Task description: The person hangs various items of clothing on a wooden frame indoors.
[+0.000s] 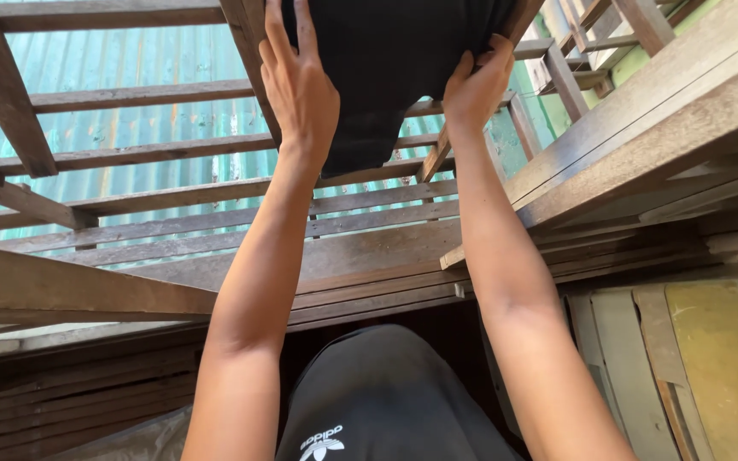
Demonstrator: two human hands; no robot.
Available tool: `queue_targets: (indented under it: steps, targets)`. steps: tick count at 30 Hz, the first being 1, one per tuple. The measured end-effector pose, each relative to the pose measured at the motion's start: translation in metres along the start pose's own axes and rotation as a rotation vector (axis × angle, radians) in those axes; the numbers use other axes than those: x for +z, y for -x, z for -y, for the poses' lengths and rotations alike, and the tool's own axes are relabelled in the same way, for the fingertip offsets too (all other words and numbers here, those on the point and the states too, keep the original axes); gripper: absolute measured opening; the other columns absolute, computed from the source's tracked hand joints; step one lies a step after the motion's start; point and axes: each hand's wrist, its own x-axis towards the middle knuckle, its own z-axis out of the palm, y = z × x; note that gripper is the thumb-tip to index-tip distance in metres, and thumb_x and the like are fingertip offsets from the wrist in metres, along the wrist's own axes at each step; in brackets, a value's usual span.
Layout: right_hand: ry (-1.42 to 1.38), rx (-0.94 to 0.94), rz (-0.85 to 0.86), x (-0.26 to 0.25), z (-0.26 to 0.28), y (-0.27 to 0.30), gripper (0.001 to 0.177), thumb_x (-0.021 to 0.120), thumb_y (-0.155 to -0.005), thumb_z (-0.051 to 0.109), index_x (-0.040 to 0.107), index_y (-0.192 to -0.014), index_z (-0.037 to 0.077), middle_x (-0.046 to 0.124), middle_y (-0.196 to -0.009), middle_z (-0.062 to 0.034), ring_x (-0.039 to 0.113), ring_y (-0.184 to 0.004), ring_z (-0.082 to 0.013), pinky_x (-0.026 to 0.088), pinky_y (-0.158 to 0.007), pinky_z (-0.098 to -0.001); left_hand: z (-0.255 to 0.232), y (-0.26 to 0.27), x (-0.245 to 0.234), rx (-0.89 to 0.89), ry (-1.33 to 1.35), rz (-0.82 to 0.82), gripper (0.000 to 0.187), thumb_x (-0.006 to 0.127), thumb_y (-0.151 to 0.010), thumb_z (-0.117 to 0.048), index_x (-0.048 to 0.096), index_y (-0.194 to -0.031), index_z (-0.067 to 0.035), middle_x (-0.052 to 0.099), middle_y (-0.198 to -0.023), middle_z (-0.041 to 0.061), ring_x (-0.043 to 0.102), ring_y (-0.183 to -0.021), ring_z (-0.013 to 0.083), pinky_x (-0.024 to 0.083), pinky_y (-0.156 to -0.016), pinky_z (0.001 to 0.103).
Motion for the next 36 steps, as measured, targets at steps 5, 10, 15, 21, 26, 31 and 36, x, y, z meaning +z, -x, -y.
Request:
queue_targets:
  steps: [5,10,15,21,26,31,36]
  targets:
    - [-0.083,-0.016,0.016,-0.029,0.038,0.011,0.061,0.073,-0.083,0.001,0.038,-0.133,-0.001,0.047,-0.118,-0.0167,0.056,-0.102,-0.0268,0.051,-0.083,-0.0439,-0.001,0.004,-0.019,-0.019,0.078,0.001,0.083,0.062,-0.078,0.013,0.041,-0.158,0.001,0.031,-0.160,0.016,0.056,-0.102,0.0253,0.049,-0.080,0.038]
    - [-0.075,0.052,0.137,-0.048,0.051,0.028,0.041,0.074,-0.084,0.003,0.052,-0.119,0.000,0.056,-0.099,-0.0127,0.061,-0.092,-0.0259,0.052,-0.080,-0.0419,-0.012,0.021,-0.046,-0.006,0.169,-0.040,0.058,0.067,-0.085,0.003,0.055,-0.141,-0.003,0.044,-0.142,0.014,0.057,-0.105,0.0294,0.050,-0.083,0.042]
    - [-0.145,0.126,0.287,-0.100,0.081,0.059,0.012,0.070,-0.087,0.006,0.067,-0.098,0.002,0.070,-0.079,-0.0046,0.072,-0.074,-0.0185,0.058,-0.069,-0.0340,-0.029,0.045,-0.084,-0.031,0.363,-0.014,0.031,0.069,-0.092,-0.003,0.063,-0.122,-0.006,0.060,-0.121,0.012,0.061,-0.102,0.0301,0.052,-0.081,0.042]
    - [-0.301,0.179,0.441,-0.192,0.112,0.115,0.007,0.069,-0.093,0.007,0.069,-0.094,0.000,0.073,-0.080,-0.0050,0.074,-0.070,-0.0111,0.058,-0.066,-0.0263,-0.060,0.087,-0.143,-0.182,0.763,0.197,0.009,0.068,-0.095,-0.006,0.071,-0.103,-0.005,0.070,-0.094,0.008,0.070,-0.080,0.0190,0.055,-0.072,0.034]
    - [-0.422,0.383,0.491,-0.276,0.122,0.166,0.007,0.066,-0.096,0.006,0.068,-0.101,0.002,0.070,-0.084,-0.0013,0.068,-0.070,-0.0082,0.055,-0.059,-0.0241,-0.095,0.134,-0.186,-0.242,1.057,0.511,0.009,0.067,-0.097,-0.009,0.071,-0.103,-0.003,0.074,-0.091,0.007,0.071,-0.076,0.0138,0.057,-0.068,0.029]
    - [-0.422,0.445,0.378,-0.368,0.118,0.209,0.007,0.064,-0.099,0.007,0.068,-0.103,0.002,0.071,-0.085,-0.0026,0.068,-0.073,-0.0082,0.056,-0.064,-0.0236,-0.149,0.180,-0.222,-0.222,1.250,0.700,0.012,0.064,-0.098,-0.009,0.071,-0.104,-0.002,0.074,-0.089,0.006,0.069,-0.078,0.0115,0.057,-0.069,0.027]
    - [-0.352,0.521,0.209,-0.464,0.102,0.254,0.007,0.064,-0.100,0.007,0.069,-0.103,0.002,0.071,-0.086,-0.0037,0.067,-0.074,-0.0086,0.057,-0.066,-0.0245,-0.219,0.227,-0.254,-0.177,1.415,0.916,0.013,0.063,-0.098,-0.009,0.072,-0.104,-0.001,0.073,-0.087,0.004,0.064,-0.074,0.0092,0.055,-0.067,0.026]
